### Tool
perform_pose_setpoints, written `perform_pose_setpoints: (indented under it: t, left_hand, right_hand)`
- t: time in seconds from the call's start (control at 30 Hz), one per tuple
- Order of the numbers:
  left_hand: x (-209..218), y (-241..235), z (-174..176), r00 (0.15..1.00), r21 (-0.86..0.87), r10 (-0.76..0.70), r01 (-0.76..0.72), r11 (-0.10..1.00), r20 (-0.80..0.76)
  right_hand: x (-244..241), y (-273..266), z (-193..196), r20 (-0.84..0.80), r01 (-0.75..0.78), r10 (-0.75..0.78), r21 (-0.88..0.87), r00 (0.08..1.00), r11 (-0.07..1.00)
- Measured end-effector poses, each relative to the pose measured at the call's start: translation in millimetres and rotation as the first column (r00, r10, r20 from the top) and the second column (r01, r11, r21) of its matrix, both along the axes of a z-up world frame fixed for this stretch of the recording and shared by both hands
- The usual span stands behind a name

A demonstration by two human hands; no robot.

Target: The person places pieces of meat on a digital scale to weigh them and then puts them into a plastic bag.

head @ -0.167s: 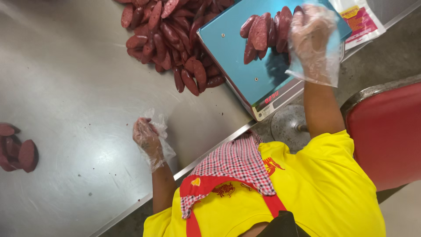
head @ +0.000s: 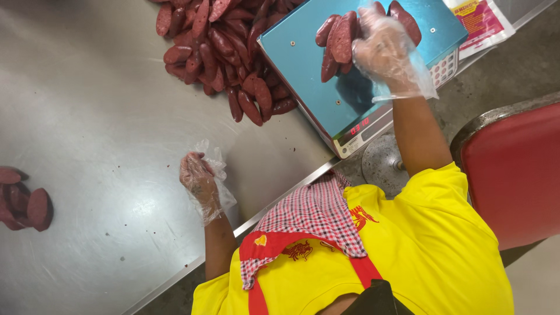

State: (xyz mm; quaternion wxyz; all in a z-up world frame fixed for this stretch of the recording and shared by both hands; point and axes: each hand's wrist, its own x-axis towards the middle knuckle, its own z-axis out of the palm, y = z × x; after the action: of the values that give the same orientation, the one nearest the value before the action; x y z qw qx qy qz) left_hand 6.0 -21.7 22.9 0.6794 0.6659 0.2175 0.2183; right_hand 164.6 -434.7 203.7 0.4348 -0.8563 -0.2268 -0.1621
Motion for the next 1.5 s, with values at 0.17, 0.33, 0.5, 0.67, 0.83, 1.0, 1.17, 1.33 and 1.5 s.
perform_pose_setpoints:
  t: [0.17, 0.33, 0.5, 0.67, 0.83, 1.0, 1.17, 1.33, 1.5]
  left_hand:
    - [0, -4, -6, 1.0, 0.011, -0.013, 0.013, 1.0, -0.001]
    - [-3, -1, -17, 0.998, -0.035, 0.002, -0.004, 0.999, -0.055]
    - [-8, 13, -32, 1.0, -0.02, 0.01, -0.01, 1.0, -0.013]
    - [41, -21, -36, 0.984, 0.38, -0.158, 0.114, 0.918, 0.087]
    - [102, -82, -17, 0.929, 0.462, -0.276, 0.363, 0.809, -0.247]
    - [135, -94, -38, 0.908, 0.576, -0.358, 0.415, 0.704, -0.217]
    - [128, -97, -17, 0.959, 0.752, -0.254, 0.26, 0.606, -0.126]
    - [139, -128, -12, 0.916, 0.823, -0.212, 0.4, 0.402, -0.342]
    - [156, -127, -20, 0.75, 0.625, -0.149, 0.629, 0.462, -0.644]
  right_hand:
    - [8, 1, 12, -0.236, -0.264, 0.379, 0.404, 0.895, 0.876]
    - [0, -19, 13, -0.239, -0.023, 0.075, 0.213, 0.968, 0.977]
    - [-22, -11, -5, -0.26, 0.123, -0.088, 0.121, 0.962, 0.985]
    - [-76, 60, -47, -0.398, 0.024, 0.069, 0.222, 0.915, 0.975]
    - [-103, 150, -85, -0.696, -0.06, 0.06, 0.024, 0.716, 0.998]
    - [-126, 137, -89, -0.501, -0.109, 0.09, -0.01, 0.861, 0.994]
    - [-150, 115, -80, -0.587, -0.053, 0.046, 0.005, 0.809, 0.999]
    - [-162, 115, -75, -0.7, -0.125, 0.051, -0.055, 0.712, 0.991]
    - [-173, 100, -77, -0.698, -0.173, 0.103, -0.03, 0.709, 0.985]
